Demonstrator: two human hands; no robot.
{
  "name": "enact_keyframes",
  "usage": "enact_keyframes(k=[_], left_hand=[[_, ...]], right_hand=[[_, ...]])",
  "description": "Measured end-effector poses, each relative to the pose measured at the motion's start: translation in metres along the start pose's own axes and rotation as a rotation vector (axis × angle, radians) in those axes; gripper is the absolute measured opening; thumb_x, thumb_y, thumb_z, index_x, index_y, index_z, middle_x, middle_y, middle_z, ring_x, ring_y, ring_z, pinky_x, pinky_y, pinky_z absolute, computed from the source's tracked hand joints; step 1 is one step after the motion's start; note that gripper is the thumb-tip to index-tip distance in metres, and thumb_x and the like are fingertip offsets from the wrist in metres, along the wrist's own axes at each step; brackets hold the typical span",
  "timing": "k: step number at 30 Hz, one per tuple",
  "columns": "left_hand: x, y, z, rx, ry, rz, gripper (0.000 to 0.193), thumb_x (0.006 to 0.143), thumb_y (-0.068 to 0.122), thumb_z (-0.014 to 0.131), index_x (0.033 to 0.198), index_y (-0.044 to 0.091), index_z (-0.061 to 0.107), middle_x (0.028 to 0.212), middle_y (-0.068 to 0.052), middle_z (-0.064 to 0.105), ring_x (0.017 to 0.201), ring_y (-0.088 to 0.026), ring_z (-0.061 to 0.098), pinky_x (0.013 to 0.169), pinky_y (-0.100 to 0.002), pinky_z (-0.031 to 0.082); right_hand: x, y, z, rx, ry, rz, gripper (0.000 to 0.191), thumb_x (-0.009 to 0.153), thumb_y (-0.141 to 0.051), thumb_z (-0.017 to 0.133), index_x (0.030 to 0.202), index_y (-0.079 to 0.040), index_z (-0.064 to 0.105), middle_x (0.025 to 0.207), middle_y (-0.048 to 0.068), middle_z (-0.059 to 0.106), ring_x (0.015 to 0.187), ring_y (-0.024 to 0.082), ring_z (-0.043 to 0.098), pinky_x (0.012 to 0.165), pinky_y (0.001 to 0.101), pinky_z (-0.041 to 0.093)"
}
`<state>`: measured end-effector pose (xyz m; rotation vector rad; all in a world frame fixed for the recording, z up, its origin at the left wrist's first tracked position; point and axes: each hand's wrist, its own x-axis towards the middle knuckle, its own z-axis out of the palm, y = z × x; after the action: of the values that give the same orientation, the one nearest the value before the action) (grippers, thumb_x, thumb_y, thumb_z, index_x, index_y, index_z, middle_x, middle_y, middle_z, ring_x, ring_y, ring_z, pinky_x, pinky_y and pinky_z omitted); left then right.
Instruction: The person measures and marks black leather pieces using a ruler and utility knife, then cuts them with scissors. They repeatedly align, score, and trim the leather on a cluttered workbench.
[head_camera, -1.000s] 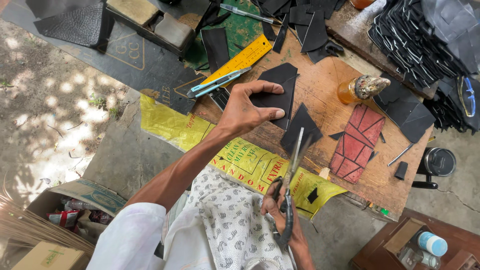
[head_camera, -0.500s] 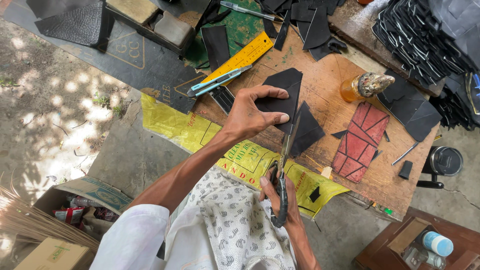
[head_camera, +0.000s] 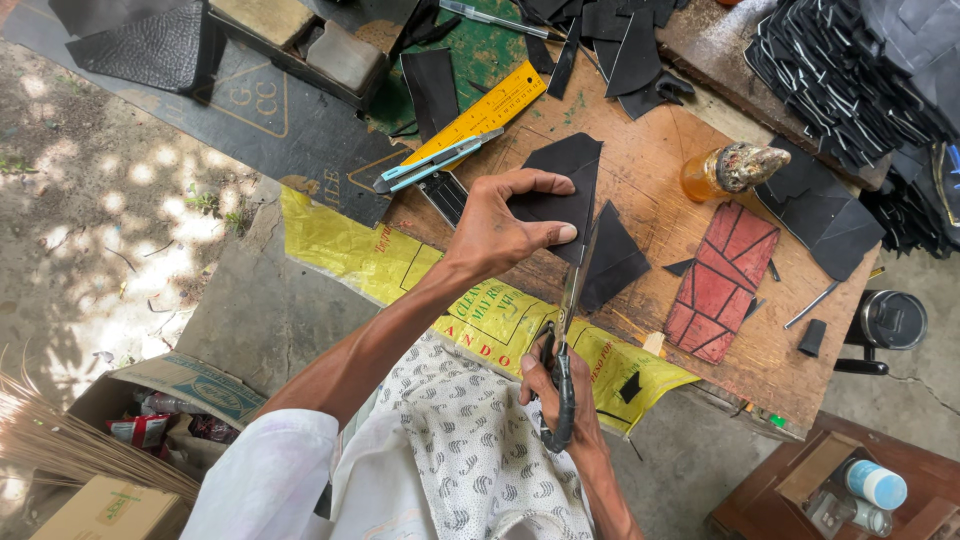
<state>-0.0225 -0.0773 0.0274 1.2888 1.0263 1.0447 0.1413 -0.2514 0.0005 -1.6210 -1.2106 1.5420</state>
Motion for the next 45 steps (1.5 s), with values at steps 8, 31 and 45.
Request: enact_keyframes(k=[8,31,45], left_hand=[[-0.002,-0.001,-0.001,-0.004,0.006,-0.003,0.046,0.071,0.007,0.091,0.114,0.004,0.076,0.111,-0.007,0.077,0.102,-0.013,0.073,0.092,-0.028,0.062],[-0.035,-0.008,0.001,-0.072,-0.015,-0.073,0.038,0.076,0.006,0.087,0.113,0.003,0.076,0.111,-0.008,0.077,0.101,-0.014,0.072,0.091,-0.028,0.060],[-0.068,0.007,-0.013,-0.074,0.029,-0.177,0.039,0.078,0.009,0.085,0.115,0.005,0.078,0.113,-0.007,0.078,0.102,-0.012,0.071,0.091,-0.027,0.059]], right_hand=[[0.001,0.009,-0.003,0.016,-0.004,-0.001,0.029,0.088,-0.030,0.061,0.085,-0.003,0.054,0.055,0.005,0.056,0.045,0.016,0.059,0.048,0.0322,0.052],[0.004,0.000,-0.001,0.087,-0.063,0.014,0.016,0.089,-0.015,0.059,0.087,-0.002,0.050,0.058,0.006,0.056,0.052,0.015,0.058,0.055,0.0311,0.049],[0.028,-0.014,0.009,0.052,-0.090,-0.071,0.015,0.085,-0.016,0.054,0.087,-0.001,0.053,0.059,0.006,0.054,0.051,0.017,0.058,0.053,0.0326,0.050]])
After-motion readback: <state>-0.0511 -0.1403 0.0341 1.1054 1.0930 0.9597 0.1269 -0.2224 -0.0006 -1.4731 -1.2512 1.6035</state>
